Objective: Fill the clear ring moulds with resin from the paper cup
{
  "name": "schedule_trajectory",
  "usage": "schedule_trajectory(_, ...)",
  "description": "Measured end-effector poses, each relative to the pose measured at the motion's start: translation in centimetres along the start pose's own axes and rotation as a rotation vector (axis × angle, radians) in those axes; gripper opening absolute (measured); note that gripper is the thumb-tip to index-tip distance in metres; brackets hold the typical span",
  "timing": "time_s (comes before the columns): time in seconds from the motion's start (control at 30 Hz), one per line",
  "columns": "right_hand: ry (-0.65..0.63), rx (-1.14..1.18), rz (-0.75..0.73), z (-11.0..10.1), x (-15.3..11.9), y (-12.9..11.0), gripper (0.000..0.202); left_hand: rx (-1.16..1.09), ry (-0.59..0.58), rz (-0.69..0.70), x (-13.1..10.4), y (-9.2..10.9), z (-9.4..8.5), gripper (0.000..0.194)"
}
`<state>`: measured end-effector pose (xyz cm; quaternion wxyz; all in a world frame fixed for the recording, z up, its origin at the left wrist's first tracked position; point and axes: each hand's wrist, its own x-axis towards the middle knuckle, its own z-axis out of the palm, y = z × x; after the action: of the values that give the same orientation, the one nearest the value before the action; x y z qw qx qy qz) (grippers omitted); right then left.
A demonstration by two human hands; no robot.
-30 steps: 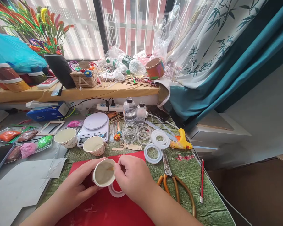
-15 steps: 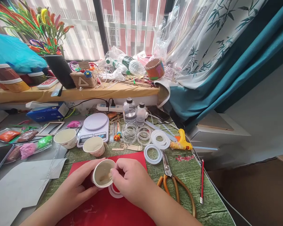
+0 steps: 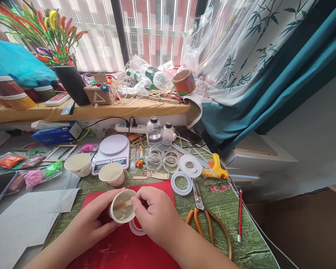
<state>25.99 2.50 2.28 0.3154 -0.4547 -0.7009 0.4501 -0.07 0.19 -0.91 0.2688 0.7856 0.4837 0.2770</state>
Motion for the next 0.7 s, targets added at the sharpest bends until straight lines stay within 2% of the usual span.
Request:
schedule_trajectory(0.07, 0.048, -0.065, -0.030, 0.09, -0.01, -0.04, 0.032, 0.003, 0.003, -0.001, 0.01, 0.07, -0.04, 0.061)
schedule_trajectory(0.2, -0.047, 0.053, 0.007, 0.18, 0.04, -0.07, 0.029, 0.005, 0.001, 0.004, 0.05, 0.18, -0.09, 0.058)
schedule_trajectory(0.33, 0.072, -0.007, 0.010, 0.13, 0.09, -0.05, 0.033, 0.006, -0.002, 0.009, 0.06, 0.14, -0.07, 0.060)
schedule_trajectory(0.47, -0.027, 0.051, 0.068, 0.10, 0.02, -0.17, 0.028, 0.003, -0.001, 0.008, 0.07, 0.28, -0.13, 0.059)
schedule_trajectory(0.57, 0.042, -0.052, 0.018, 0.11, 0.02, -0.27, 0.033, 0.003, 0.000, 0.005, 0.15, 0.43, -0.23, 0.059)
schedule_trajectory(0.7, -0.035, -0.001, 0.065, 0.09, 0.15, -0.28, 0.031, -0.002, -0.001, 0.013, 0.16, 0.22, -0.18, 0.060)
